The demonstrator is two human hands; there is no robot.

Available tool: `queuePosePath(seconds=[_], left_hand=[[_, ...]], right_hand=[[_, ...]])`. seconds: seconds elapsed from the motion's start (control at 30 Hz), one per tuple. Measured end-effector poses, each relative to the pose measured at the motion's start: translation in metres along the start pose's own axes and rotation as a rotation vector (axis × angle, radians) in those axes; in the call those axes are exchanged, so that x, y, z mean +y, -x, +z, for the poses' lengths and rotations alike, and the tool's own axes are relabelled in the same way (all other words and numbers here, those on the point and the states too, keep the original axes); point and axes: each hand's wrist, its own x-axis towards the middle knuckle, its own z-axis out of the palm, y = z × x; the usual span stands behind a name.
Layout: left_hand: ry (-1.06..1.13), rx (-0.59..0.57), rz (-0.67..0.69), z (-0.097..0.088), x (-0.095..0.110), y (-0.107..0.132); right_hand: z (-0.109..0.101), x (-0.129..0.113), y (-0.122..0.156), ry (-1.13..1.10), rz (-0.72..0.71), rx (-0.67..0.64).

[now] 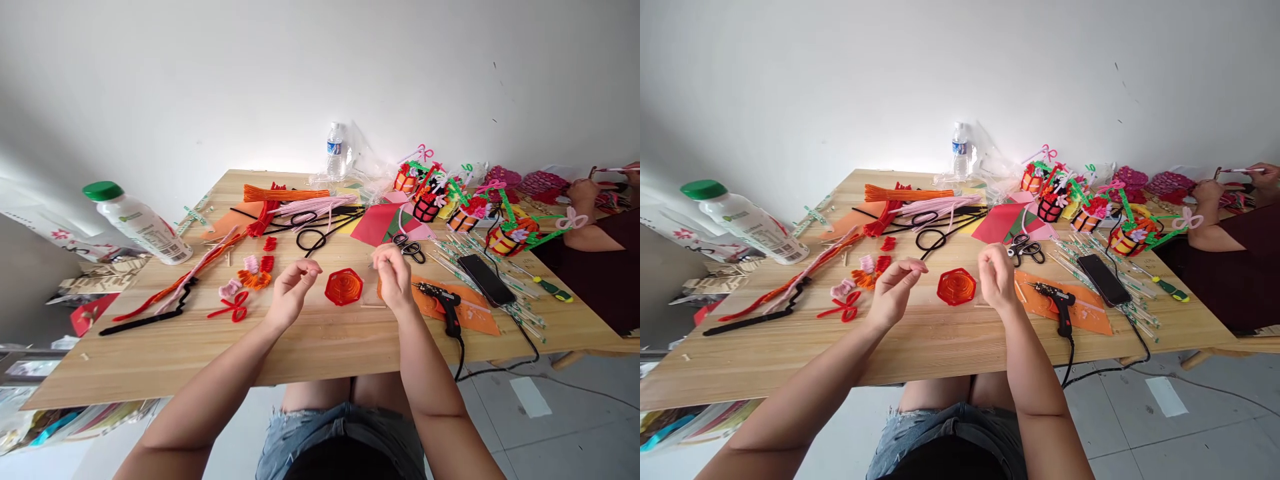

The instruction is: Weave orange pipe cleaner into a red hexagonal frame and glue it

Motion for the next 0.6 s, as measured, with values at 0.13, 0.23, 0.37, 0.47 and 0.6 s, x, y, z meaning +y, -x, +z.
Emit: queuePosePath(seconds=[0.13, 0.23, 0.37, 0.47, 0.6], left_hand=[[0.004, 0.086, -0.003, 0.000, -0.006, -0.003], [-0.016, 0.116, 0.015, 0.001, -0.007, -0.004], [-0.108, 0.103, 0.034, 0.000, -0.010, -0.005], [-0.154, 0.105, 0.012, -0.003, -0.013, -0.006], [-0.145, 0.079, -0.053, -0.007, -0.017, -0.007]], right_hand=[[-0.006, 0.010, 0.000, 0.095, 0.062, 0.093], [-0.001, 0.013, -0.001, 0.204, 0.026, -0.026], [0.007, 0.007, -0.001, 0.270, -0.022, -0.135], [-0.018, -0.005, -0.008, 0.361, 0.001, -0.115], [-0.113, 0.010, -0.025, 0.728, 0.292, -0.038]])
